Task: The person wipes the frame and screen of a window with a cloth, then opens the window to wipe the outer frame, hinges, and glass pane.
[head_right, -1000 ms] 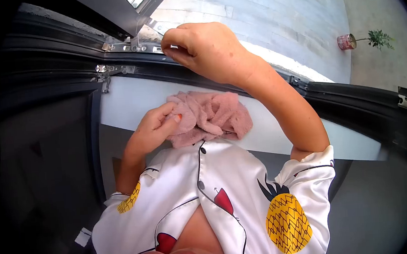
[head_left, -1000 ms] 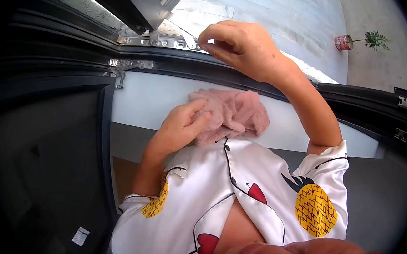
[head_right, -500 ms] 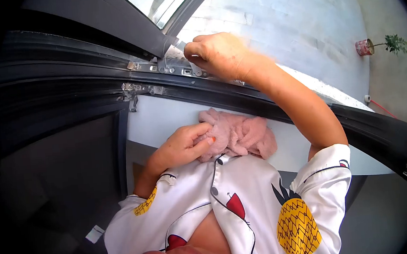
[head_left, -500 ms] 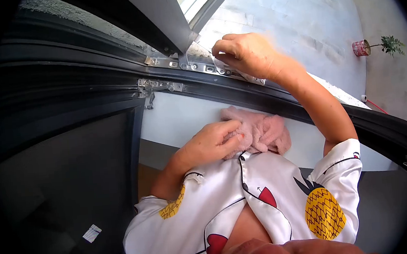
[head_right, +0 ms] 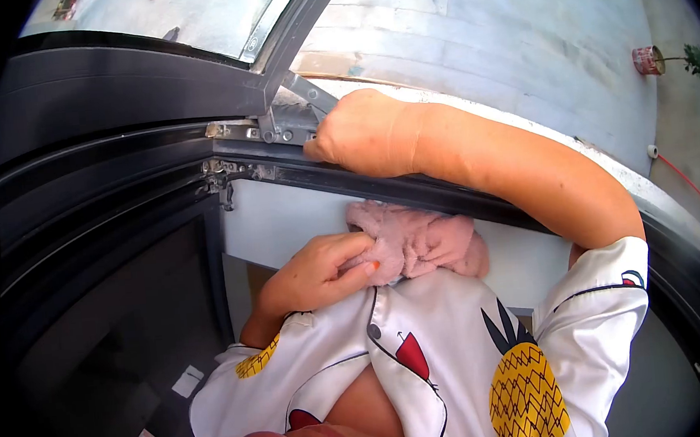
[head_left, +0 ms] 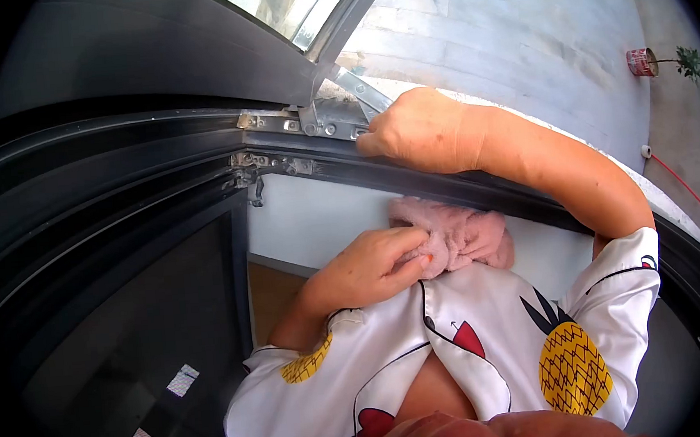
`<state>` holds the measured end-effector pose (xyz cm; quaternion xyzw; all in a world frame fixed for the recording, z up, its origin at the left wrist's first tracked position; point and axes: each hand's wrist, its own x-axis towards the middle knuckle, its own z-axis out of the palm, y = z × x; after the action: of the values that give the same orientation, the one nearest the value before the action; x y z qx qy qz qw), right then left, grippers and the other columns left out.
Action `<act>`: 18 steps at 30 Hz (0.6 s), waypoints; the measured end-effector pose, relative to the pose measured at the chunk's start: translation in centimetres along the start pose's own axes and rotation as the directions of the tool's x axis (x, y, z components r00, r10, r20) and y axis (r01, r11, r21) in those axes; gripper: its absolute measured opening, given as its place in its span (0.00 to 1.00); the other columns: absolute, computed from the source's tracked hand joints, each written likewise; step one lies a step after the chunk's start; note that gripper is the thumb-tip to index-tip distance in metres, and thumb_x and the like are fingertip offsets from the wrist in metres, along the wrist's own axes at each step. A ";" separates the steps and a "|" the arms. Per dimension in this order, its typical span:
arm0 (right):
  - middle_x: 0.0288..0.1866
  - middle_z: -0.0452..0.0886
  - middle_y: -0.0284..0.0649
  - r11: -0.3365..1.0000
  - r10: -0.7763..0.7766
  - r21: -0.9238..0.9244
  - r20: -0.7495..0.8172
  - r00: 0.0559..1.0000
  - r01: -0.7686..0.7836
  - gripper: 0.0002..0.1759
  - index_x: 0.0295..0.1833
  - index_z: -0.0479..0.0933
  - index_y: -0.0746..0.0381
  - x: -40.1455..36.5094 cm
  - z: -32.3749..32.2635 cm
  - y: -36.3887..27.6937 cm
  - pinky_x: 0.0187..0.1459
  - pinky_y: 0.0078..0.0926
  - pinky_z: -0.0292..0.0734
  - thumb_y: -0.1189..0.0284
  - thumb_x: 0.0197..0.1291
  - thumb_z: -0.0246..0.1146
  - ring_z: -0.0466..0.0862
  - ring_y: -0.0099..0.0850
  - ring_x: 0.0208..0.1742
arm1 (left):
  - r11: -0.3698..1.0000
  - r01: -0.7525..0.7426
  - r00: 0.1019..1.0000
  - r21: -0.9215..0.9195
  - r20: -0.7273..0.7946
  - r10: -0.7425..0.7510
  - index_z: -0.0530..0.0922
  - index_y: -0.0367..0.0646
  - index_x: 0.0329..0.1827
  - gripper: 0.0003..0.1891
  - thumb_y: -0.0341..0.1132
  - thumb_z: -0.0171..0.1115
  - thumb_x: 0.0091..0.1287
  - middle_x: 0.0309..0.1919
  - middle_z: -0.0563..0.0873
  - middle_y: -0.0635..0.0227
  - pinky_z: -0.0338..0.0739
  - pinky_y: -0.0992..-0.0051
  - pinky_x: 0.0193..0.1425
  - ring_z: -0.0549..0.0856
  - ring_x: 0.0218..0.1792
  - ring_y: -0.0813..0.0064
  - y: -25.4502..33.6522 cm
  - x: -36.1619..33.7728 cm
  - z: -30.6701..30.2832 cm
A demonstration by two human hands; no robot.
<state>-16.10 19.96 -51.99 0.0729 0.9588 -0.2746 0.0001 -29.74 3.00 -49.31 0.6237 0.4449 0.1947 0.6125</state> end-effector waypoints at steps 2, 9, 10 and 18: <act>0.27 0.82 0.45 0.999 -0.006 -0.046 0.056 0.998 0.008 0.07 0.38 0.78 0.61 0.3 -0.5 -0.5 0.35 0.42 0.80 0.72 0.53 0.60 0.85 0.46 0.32 | 1.000 -0.010 1.000 -0.005 -0.018 0.010 0.69 0.36 0.35 0.11 0.34 0.59 0.67 0.28 0.76 0.49 0.69 0.57 0.35 0.76 0.31 0.45 0.1 0.0 0.2; 0.23 0.80 0.47 0.993 -0.036 -0.112 -0.052 0.998 0.030 0.07 0.39 0.78 0.61 0.5 0.3 -0.6 0.32 0.45 0.79 0.71 0.55 0.59 0.84 0.49 0.28 | 1.000 0.009 0.999 0.017 -0.036 -0.008 0.70 0.34 0.36 0.09 0.30 0.61 0.67 0.24 0.71 0.56 0.67 0.67 0.32 0.70 0.25 0.65 0.8 -0.7 1.1; 0.22 0.80 0.47 0.995 -0.018 -0.098 -0.072 0.997 0.010 0.07 0.39 0.78 0.61 0.4 0.4 -0.7 0.32 0.45 0.79 0.72 0.56 0.59 0.83 0.49 0.28 | 1.000 0.026 0.999 0.013 -0.033 -0.025 0.71 0.34 0.38 0.09 0.30 0.60 0.67 0.25 0.72 0.56 0.68 0.68 0.32 0.71 0.25 0.67 0.9 -0.8 1.3; 0.29 0.83 0.48 0.895 0.341 -0.026 -0.603 0.721 -0.445 0.07 0.47 0.76 0.58 -7.1 -5.5 -2.2 0.33 0.44 0.79 0.73 0.64 0.60 0.83 0.49 0.30 | 0.996 0.012 0.994 -0.092 -0.108 -0.022 0.71 0.36 0.35 0.10 0.32 0.63 0.66 0.24 0.71 0.55 0.67 0.65 0.30 0.71 0.23 0.61 1.1 -1.0 2.1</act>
<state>-9.15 20.01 -45.91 0.3555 0.8935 -0.1502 -0.2297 -28.30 1.09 -48.36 0.5798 0.4736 0.2430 0.6169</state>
